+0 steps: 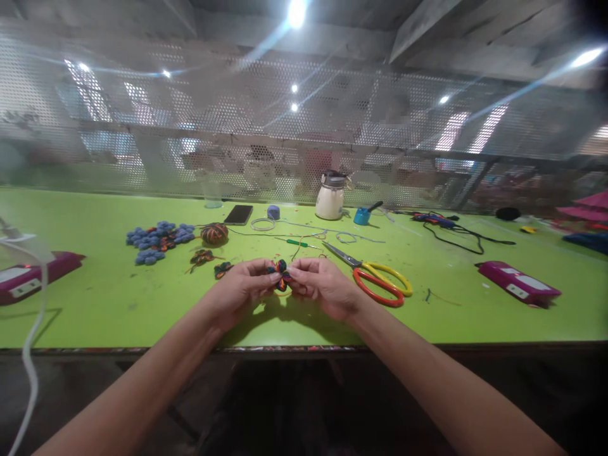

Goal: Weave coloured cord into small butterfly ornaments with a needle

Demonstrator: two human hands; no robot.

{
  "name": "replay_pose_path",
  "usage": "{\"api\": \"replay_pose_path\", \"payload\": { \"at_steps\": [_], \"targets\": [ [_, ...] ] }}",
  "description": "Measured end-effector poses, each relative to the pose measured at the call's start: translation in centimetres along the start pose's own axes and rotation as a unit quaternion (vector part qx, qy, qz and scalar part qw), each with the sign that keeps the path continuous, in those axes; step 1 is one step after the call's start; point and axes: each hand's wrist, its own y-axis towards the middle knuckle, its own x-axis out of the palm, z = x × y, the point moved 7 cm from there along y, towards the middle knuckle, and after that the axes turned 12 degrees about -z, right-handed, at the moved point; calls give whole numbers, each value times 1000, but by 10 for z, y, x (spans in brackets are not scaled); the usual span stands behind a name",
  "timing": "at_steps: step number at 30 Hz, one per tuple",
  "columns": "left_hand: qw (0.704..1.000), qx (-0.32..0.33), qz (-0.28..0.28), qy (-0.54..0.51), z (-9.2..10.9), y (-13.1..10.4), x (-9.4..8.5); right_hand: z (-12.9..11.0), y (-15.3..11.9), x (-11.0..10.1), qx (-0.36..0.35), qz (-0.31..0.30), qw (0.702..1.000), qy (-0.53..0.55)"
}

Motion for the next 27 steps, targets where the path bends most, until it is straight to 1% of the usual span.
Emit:
{"api": "replay_pose_path", "payload": {
  "at_steps": [5,7,9,11,15,17,19,24,27],
  "targets": [
    [1000,4,-1,-16,0,0,1,1,0,10,24,-83,996,28],
    [1000,7,-6,-18,1,0,2,1,0,11,25,-97,995,30],
    [1000,9,-13,-19,1,-1,4,0,1,9,19,-89,996,19],
    [1000,7,-27,-15,1,-2,7,-2,1,5,11,-66,998,2],
    [997,10,-54,49,3,-1,10,-4,2,-2,4,-26,999,-23],
    [996,12,-47,81,3,1,8,-3,3,-4,4,-12,999,-32],
    [995,12,-32,91,3,3,4,-1,3,-4,7,-8,999,-35],
    [997,3,-9,71,-1,4,2,4,2,0,25,-30,999,-22],
    [998,6,-4,59,0,3,4,5,2,-1,33,-26,999,-10]
  ]
}}
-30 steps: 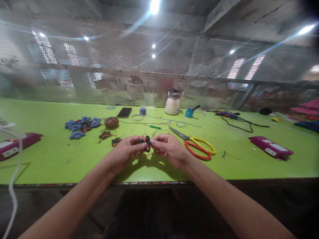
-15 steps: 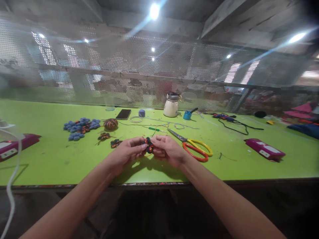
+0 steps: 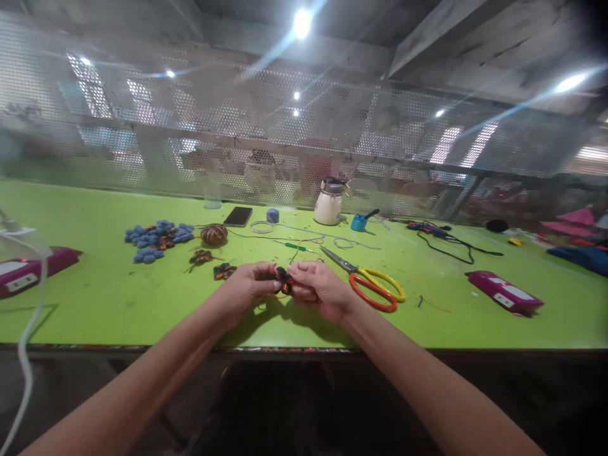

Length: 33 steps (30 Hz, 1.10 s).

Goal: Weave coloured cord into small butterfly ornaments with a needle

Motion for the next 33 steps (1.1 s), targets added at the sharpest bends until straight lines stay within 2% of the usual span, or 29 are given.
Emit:
{"api": "replay_pose_path", "payload": {
  "at_steps": [3,6,10,15,17,22,26,29,33],
  "targets": [
    [1000,9,-1,-10,2,-1,2,-3,1,-4,-20,20,1000,4],
    [1000,18,-4,-24,4,-1,3,-7,0,-12,-40,66,997,-7],
    [998,29,29,-51,5,-1,-4,-9,-2,-20,-58,124,991,-17],
    [996,39,55,-60,7,0,-9,-7,0,-12,-54,97,992,-57],
    [996,45,56,-55,6,0,-9,-8,0,-11,-55,108,989,-87],
    [998,43,30,-18,3,0,-8,-14,-3,-13,-74,136,981,-114],
    [999,25,13,42,7,0,-7,-14,-5,-16,-60,145,980,-123],
    [997,23,13,67,13,3,-7,-12,-4,-16,-42,122,985,-112],
    [998,20,24,62,14,9,-10,-7,-2,-11,-28,63,997,-42]
  ]
}}
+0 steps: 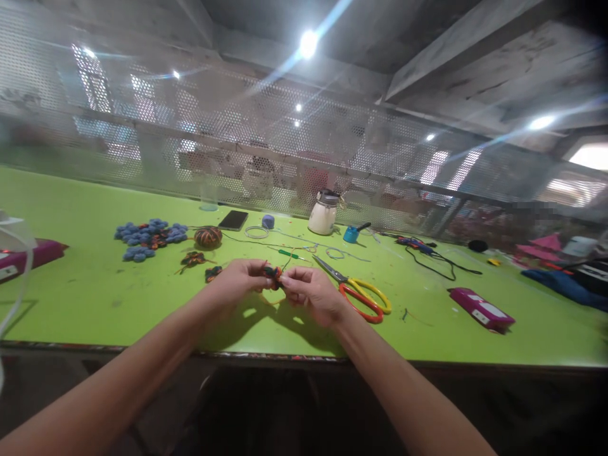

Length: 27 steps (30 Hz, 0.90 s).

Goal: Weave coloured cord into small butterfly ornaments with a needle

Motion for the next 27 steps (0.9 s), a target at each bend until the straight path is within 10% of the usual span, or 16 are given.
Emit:
{"api": "replay_pose_path", "payload": {
  "at_steps": [18,27],
  "targets": [
    [997,1,-82,7,-6,-7,9,4,1,4,36,-35,999,-8],
    [999,-11,-24,26,-12,-6,-8,-2,3,4,3,-16,1000,-21]
  ]
}}
